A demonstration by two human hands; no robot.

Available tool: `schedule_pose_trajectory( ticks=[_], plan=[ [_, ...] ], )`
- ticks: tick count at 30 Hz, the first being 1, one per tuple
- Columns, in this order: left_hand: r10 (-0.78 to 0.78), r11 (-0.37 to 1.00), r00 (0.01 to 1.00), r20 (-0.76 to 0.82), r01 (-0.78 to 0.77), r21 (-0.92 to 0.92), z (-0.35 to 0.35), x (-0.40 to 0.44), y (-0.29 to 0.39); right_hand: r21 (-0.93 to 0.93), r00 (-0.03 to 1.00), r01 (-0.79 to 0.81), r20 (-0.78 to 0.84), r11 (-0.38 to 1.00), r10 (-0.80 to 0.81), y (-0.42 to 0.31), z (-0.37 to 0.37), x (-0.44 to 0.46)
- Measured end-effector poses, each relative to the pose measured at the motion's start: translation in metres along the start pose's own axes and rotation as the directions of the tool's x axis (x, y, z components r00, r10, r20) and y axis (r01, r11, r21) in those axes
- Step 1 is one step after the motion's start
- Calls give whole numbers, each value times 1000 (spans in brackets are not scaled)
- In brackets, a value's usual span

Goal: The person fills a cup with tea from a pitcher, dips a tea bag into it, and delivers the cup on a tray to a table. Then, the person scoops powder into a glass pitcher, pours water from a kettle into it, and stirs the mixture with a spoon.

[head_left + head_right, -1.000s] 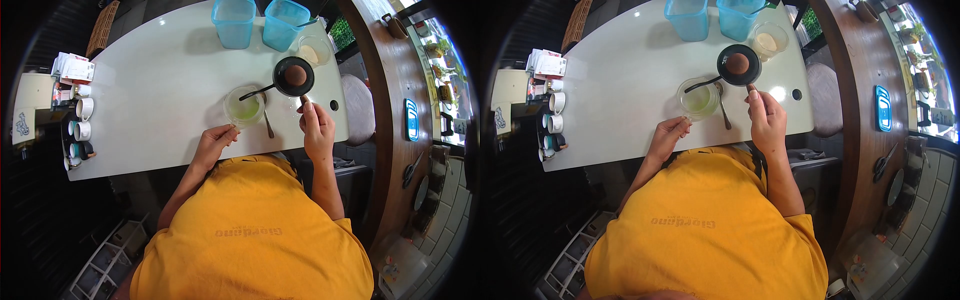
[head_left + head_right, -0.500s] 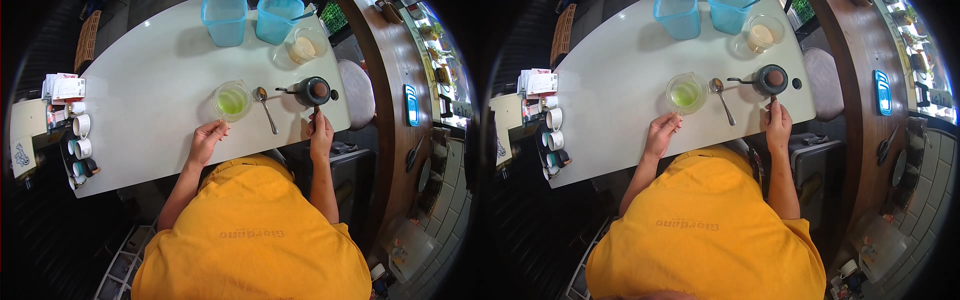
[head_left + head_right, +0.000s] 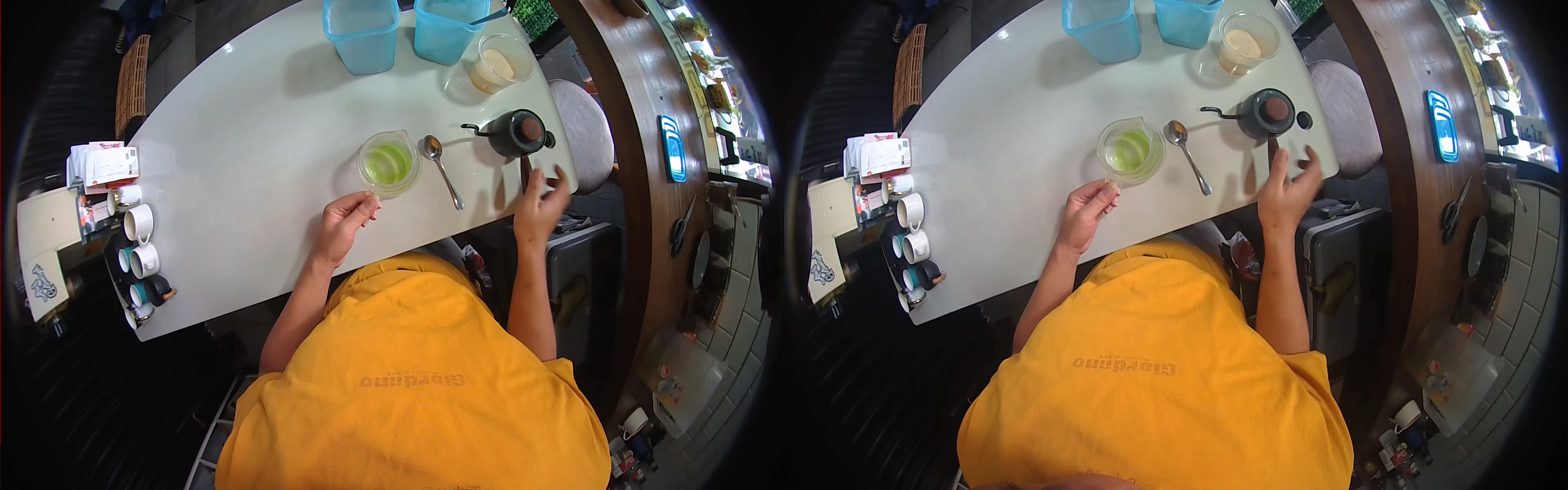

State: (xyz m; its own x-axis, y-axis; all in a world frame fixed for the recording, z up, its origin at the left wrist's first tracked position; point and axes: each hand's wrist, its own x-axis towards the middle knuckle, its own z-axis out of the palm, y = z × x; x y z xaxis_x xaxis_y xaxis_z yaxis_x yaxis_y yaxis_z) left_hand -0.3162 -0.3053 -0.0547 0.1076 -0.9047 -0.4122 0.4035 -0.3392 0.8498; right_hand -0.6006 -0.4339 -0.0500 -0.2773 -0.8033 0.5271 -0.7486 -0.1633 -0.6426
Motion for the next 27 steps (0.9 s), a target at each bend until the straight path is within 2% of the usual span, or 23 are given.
schedule_pose_trajectory(
  ticks=[1,3,5,7,8,10,11,13,14,16,17,19,21,22,25,26,27],
  plan=[
    [0,999,1000,14,0,45,-1,1,3,-2,1000,0,-5,1000,0,-10,-5,-2],
    [-2,996,1000,26,-1,90,-2,4,7,90,974,226,-8,970,-227,-40,-23,-10],
    [16,994,1000,19,-18,111,-1,4,9,46,907,254,337,966,-255,-47,-19,-31],
    [9,993,999,42,-14,119,-1,4,10,12,873,196,454,981,-180,-49,-1,-49],
    [16,992,998,56,-23,126,0,6,12,3,874,201,451,980,-181,-49,4,-52],
    [13,991,998,60,-21,134,4,5,18,-68,786,-76,609,995,102,-50,11,-55],
    [7,988,998,58,-15,152,4,4,20,-68,786,-73,610,995,99,-51,13,-53],
    [15,989,998,67,-25,146,5,5,18,-183,670,-78,718,980,187,-53,16,-49],
    [19,990,997,80,-30,139,4,5,17,-186,670,-77,718,980,189,-52,18,-51],
    [-7,989,995,96,-8,150,0,6,18,-207,733,336,670,919,-117,-47,20,-56],
    [-25,987,994,109,7,163,-1,7,19,-213,734,341,669,915,-118,-51,17,-55],
    [-14,987,992,123,-6,159,-1,7,19,-286,729,250,684,925,15,-62,9,-46],
    [1,988,992,128,-21,155,-2,7,21,-175,835,184,548,967,-59,-80,-3,-29],
    [-2,986,989,148,-23,166,-2,8,22,-118,866,114,498,986,-41,-91,-11,-19],
    [-4,980,984,180,-31,196,-4,10,22,119,932,208,277,971,-234,-109,-23,5],
    [-10,975,981,193,-33,218,-4,10,21,121,931,211,279,970,-237,-112,-23,7],
    [-10,976,982,190,-32,216,-4,10,22,345,958,30,260,938,-126,-115,-21,9]
  ],
)
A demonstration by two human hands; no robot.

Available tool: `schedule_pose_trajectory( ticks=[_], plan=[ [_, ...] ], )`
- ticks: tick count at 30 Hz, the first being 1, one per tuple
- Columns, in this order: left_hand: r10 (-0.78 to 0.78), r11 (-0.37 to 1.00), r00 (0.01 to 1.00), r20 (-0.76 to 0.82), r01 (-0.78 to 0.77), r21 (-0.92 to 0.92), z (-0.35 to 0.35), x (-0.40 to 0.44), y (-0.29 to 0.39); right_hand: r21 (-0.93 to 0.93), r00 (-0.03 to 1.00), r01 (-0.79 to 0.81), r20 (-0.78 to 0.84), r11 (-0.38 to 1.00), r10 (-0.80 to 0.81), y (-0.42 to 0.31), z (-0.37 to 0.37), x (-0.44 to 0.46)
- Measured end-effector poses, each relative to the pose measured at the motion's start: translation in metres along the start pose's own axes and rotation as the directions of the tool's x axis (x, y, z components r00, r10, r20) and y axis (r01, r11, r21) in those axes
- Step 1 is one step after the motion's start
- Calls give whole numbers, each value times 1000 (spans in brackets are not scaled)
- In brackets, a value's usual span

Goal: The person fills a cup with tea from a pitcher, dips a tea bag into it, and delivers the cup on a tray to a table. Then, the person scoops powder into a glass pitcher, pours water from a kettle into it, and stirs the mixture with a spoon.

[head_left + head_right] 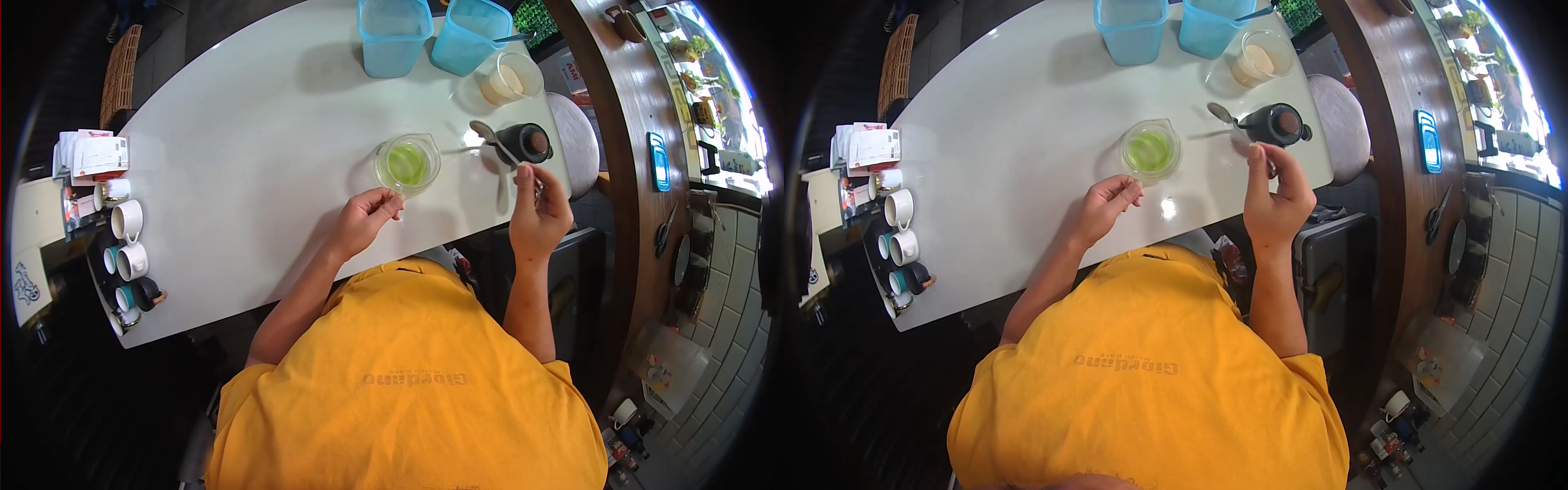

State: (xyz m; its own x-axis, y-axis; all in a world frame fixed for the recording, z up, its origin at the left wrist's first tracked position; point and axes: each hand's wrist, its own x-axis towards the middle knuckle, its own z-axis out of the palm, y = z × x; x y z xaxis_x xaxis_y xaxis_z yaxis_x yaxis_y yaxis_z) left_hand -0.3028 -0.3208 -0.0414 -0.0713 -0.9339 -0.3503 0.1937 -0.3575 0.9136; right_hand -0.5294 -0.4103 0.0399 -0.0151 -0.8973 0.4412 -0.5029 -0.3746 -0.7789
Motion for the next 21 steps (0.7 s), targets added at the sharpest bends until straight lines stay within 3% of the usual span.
schedule_pose_trajectory(
  ticks=[1,6,8,11,15,21],
  plan=[
    [-15,1000,1000,-6,15,19,1,0,2,270,993,-100,-32,958,113,-2,3,2],
    [-27,998,999,-44,29,59,5,-2,0,476,986,-160,38,865,161,-17,27,8],
    [-4,1000,997,-71,5,15,7,-3,-4,162,963,129,213,978,-163,-18,36,10],
    [55,998,994,-91,-56,-9,7,-2,-13,3,843,427,361,904,-399,-12,57,12],
    [72,997,991,-110,-75,-21,8,-3,-20,-112,794,509,443,853,-416,-2,73,8],
    [115,989,985,-132,-126,-82,8,-7,-20,-142,787,523,458,840,-413,4,78,5]
  ],
)
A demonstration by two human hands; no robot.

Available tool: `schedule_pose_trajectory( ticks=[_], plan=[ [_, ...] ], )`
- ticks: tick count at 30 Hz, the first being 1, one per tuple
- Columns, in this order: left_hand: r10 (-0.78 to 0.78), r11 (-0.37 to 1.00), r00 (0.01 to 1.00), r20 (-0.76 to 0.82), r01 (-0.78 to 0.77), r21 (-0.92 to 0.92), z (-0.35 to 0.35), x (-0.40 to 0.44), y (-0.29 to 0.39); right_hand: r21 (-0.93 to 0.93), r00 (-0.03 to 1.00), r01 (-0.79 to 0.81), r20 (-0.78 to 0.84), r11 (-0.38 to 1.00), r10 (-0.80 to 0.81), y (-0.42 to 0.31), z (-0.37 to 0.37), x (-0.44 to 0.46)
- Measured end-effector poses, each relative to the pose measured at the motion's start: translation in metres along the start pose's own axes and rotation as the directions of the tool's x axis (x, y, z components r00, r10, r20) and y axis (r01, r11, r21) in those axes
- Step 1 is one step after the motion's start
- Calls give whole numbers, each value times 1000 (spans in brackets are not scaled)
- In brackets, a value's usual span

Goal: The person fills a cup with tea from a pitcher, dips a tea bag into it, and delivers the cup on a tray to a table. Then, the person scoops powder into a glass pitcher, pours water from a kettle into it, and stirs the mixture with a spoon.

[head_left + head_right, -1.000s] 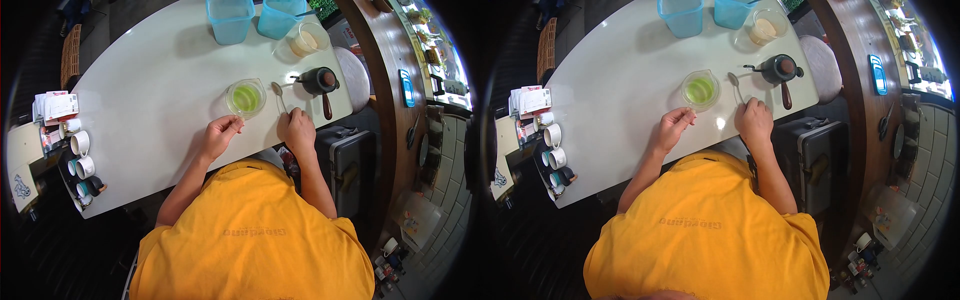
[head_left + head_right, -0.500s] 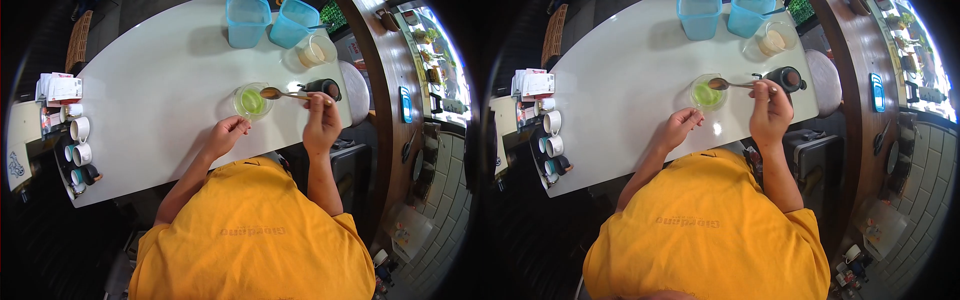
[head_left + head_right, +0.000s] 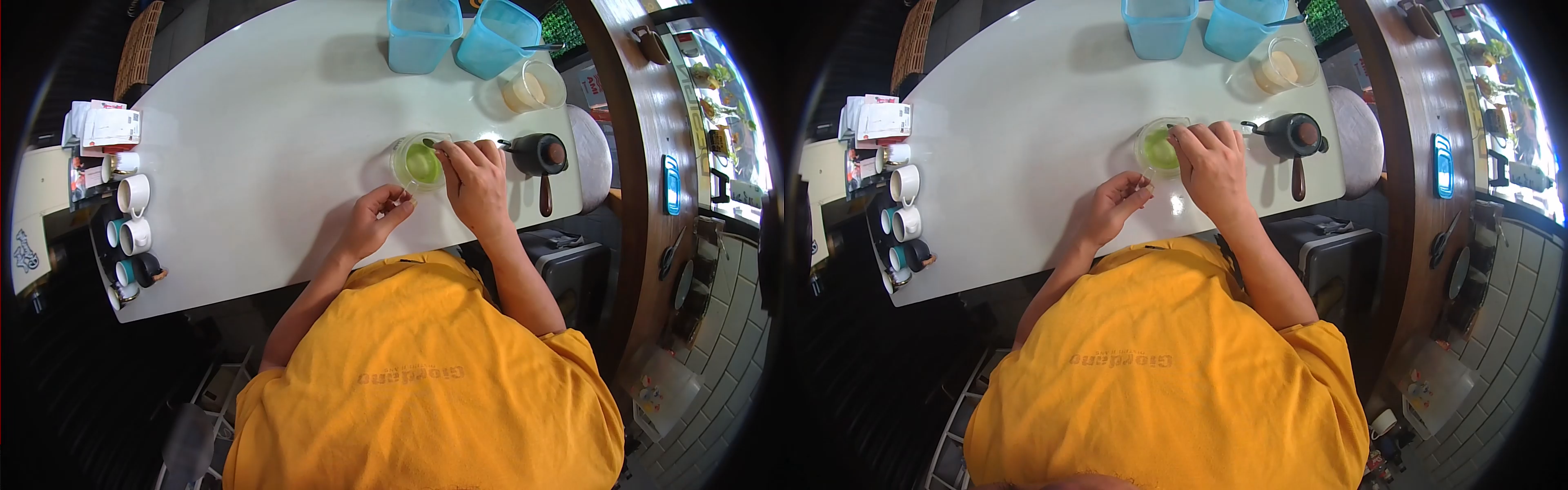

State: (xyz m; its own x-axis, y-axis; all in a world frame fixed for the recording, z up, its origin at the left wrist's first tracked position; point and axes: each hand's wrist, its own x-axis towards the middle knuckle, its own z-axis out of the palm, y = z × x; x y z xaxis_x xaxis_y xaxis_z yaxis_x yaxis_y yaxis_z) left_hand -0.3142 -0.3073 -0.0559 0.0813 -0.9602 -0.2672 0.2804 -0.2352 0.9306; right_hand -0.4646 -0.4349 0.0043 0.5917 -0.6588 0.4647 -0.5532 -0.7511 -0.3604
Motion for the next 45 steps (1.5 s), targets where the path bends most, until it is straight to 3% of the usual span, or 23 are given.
schedule_pose_trajectory(
  ticks=[7,9,12,18,27,31,36,40,43,45],
  plan=[
    [9,1000,1000,8,-9,-26,0,-3,3,129,996,-56,80,990,46,0,-1,-1],
    [15,1000,1000,8,-14,-24,1,-2,3,199,975,-94,216,975,50,-3,-7,2],
    [19,999,1000,-8,-19,-35,2,-3,3,167,965,-60,261,984,15,-3,-10,6],
    [25,1000,1000,-12,-25,-17,3,-4,4,53,974,80,209,995,-90,4,-7,20],
    [20,997,1000,-15,-21,-68,2,-5,3,211,948,83,285,974,-142,3,-10,13],
    [-24,998,1000,20,25,-50,-1,-5,2,224,943,61,305,973,-130,6,-8,13],
    [-44,998,999,8,44,-48,0,-6,1,72,968,85,231,994,-100,5,-7,18],
    [-4,999,1000,-18,3,-50,3,-6,4,175,970,63,220,983,-101,-1,-7,16],
    [-21,998,1000,-18,20,-60,3,-7,6,230,950,30,297,973,-99,1,-9,12],
    [-25,998,1000,-18,24,-66,3,-7,7,174,934,44,342,984,-102,4,-12,12]
  ],
)
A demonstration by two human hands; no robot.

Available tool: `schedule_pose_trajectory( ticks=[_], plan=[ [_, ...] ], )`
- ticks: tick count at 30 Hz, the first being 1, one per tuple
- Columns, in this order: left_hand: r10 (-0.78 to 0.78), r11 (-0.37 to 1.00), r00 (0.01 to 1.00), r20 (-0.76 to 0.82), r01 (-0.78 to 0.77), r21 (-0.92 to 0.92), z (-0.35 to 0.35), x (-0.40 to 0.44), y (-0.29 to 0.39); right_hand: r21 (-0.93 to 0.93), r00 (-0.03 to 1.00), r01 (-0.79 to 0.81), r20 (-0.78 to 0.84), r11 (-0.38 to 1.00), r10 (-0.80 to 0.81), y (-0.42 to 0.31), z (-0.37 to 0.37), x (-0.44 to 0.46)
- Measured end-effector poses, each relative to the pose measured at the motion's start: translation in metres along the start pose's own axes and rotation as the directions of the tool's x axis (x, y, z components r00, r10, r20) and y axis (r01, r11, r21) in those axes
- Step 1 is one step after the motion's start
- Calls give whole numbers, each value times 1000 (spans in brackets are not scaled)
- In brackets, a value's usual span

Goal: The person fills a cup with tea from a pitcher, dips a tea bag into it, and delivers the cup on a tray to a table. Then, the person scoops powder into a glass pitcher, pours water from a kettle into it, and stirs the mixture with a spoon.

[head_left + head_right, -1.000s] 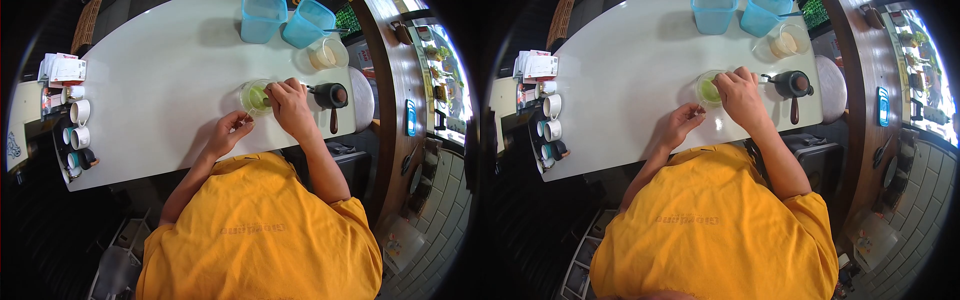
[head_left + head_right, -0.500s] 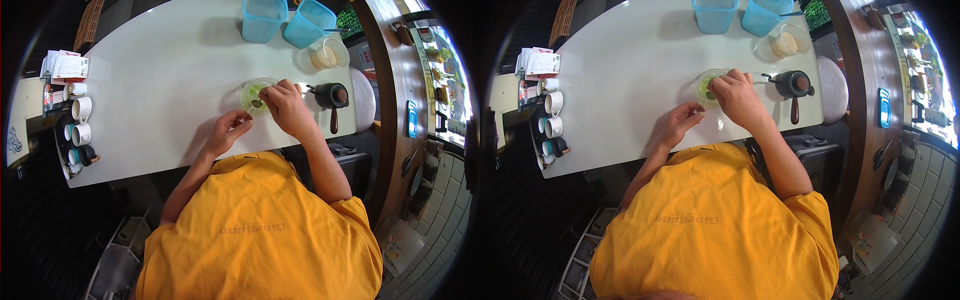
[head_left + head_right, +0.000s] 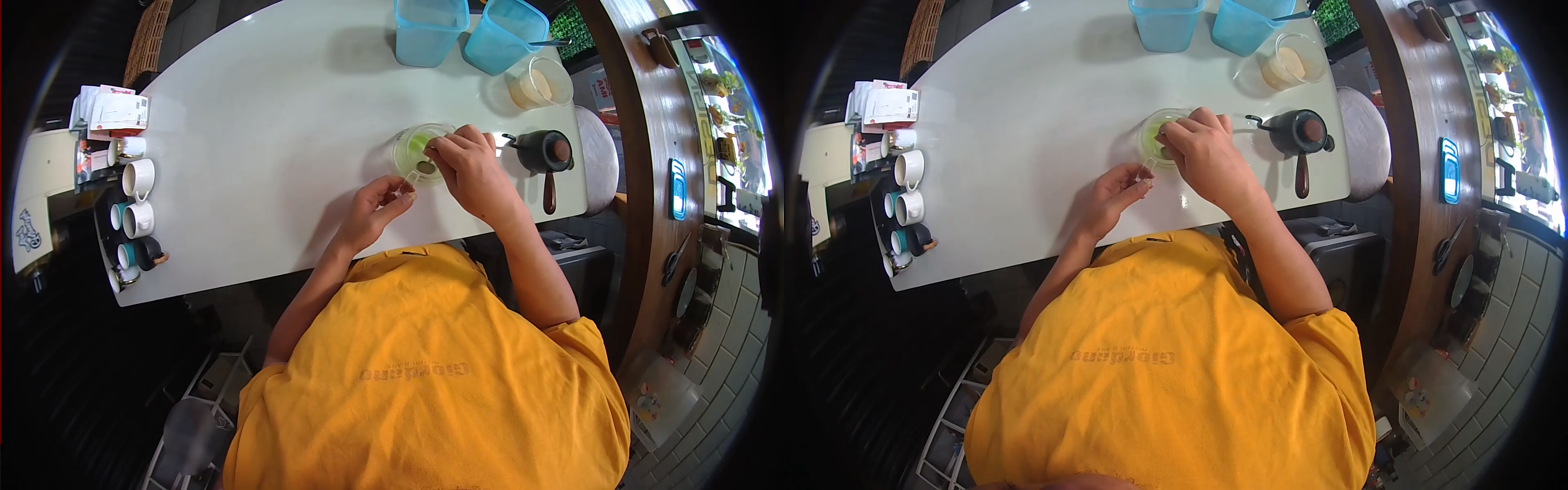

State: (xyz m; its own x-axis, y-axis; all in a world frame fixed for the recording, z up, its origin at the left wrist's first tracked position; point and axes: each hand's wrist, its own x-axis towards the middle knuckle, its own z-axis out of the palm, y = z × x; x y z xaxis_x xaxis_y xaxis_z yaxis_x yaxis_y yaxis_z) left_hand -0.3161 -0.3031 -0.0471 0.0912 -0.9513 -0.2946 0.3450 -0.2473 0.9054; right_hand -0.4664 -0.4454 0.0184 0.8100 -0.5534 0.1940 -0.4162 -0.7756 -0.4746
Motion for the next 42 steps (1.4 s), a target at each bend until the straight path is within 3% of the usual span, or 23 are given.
schedule_pose_trajectory(
  ticks=[4,7,13,16,18,24,28,31,33,37,42],
  plan=[
    [0,1000,1000,-3,0,-11,0,1,0,-110,999,13,-39,994,-17,4,-2,1],
    [7,1000,1000,1,-7,-4,-1,2,-2,-57,997,13,-81,998,-18,2,-2,3],
    [12,1000,1000,7,-12,-14,0,1,-1,112,999,32,-14,993,-31,4,-3,-3],
    [-6,1000,1000,22,5,13,-4,1,-3,40,1000,-11,28,999,9,6,-7,-2],
    [-31,999,999,41,29,43,-6,1,-5,-90,1000,-2,-28,996,-1,5,-8,-1],
    [-16,1000,999,30,15,21,-5,1,-5,42,996,32,-81,999,-29,2,-2,-3],
    [-28,999,999,34,27,27,-4,1,-4,75,998,58,-30,995,-56,5,-5,-7],
    [-9,1000,1000,9,9,7,0,1,-1,38,1000,0,12,999,0,8,-11,-5],
    [9,1000,1000,-18,-9,-10,1,1,-1,-71,1000,-26,-14,997,25,9,-12,-3],
    [-17,999,1000,15,16,39,-5,1,-7,-89,998,-8,-70,996,2,10,-7,-2],
    [-18,999,1000,-2,19,46,-1,0,-5,82,999,19,-51,996,-15,11,-2,-3]
  ],
)
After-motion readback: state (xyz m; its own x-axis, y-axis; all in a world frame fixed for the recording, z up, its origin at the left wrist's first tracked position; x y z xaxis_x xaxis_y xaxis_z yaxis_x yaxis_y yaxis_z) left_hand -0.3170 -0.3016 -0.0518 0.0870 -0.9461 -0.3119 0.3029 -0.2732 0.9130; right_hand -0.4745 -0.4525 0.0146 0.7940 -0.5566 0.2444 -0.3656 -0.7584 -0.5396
